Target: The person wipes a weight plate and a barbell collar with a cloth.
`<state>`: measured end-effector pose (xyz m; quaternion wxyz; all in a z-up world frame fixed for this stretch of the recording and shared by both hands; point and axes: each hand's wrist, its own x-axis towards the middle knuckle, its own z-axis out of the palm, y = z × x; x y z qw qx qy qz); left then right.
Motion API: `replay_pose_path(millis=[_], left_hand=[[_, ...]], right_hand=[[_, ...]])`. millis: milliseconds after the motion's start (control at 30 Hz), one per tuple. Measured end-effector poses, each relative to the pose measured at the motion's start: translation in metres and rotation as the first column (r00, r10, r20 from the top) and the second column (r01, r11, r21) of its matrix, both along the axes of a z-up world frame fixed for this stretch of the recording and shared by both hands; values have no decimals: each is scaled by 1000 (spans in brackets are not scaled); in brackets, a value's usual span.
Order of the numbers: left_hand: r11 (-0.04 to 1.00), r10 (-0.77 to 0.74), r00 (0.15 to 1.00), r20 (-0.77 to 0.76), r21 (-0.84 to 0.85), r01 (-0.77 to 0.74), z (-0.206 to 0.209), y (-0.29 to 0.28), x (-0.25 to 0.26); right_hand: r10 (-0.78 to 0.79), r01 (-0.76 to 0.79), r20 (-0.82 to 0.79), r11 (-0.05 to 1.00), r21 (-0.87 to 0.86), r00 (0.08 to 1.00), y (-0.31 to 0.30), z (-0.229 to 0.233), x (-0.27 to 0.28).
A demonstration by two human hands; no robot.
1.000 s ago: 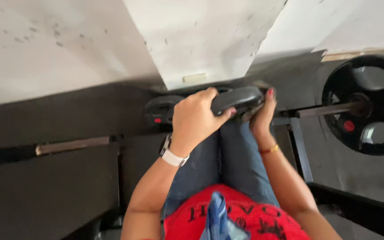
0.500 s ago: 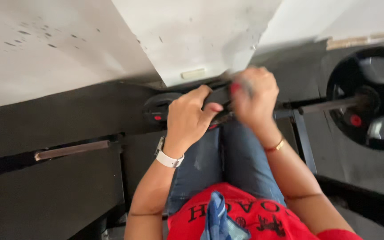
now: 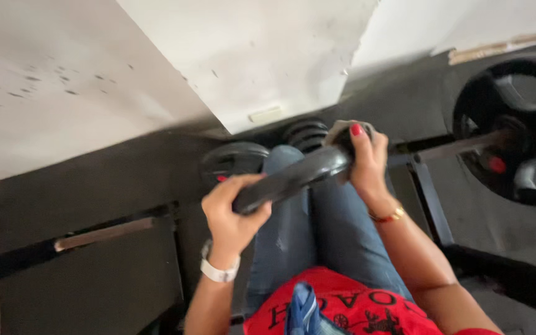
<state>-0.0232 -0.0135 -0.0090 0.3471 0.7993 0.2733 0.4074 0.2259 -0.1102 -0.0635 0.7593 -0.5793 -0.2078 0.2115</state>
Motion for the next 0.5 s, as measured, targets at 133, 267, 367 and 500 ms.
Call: replay_pose_path(millis=[133, 267, 367, 500], left_hand=[[994, 52, 961, 272, -103, -25, -40, -11, 10], [983, 99, 830, 549, -184, 5, -124, -13, 37], [956, 96, 819, 566, -281, 83, -151, -18, 45], [954, 5, 932, 362, -280, 104, -106, -2, 31]], right_hand=[[103, -93, 280, 995, -48, 955, 9, 82, -10], [81, 35, 909, 994, -104, 408, 25, 94, 9], [134, 118, 954, 978, -171, 268, 26, 79, 9], [155, 167, 963, 967, -194, 222, 26, 75, 2]])
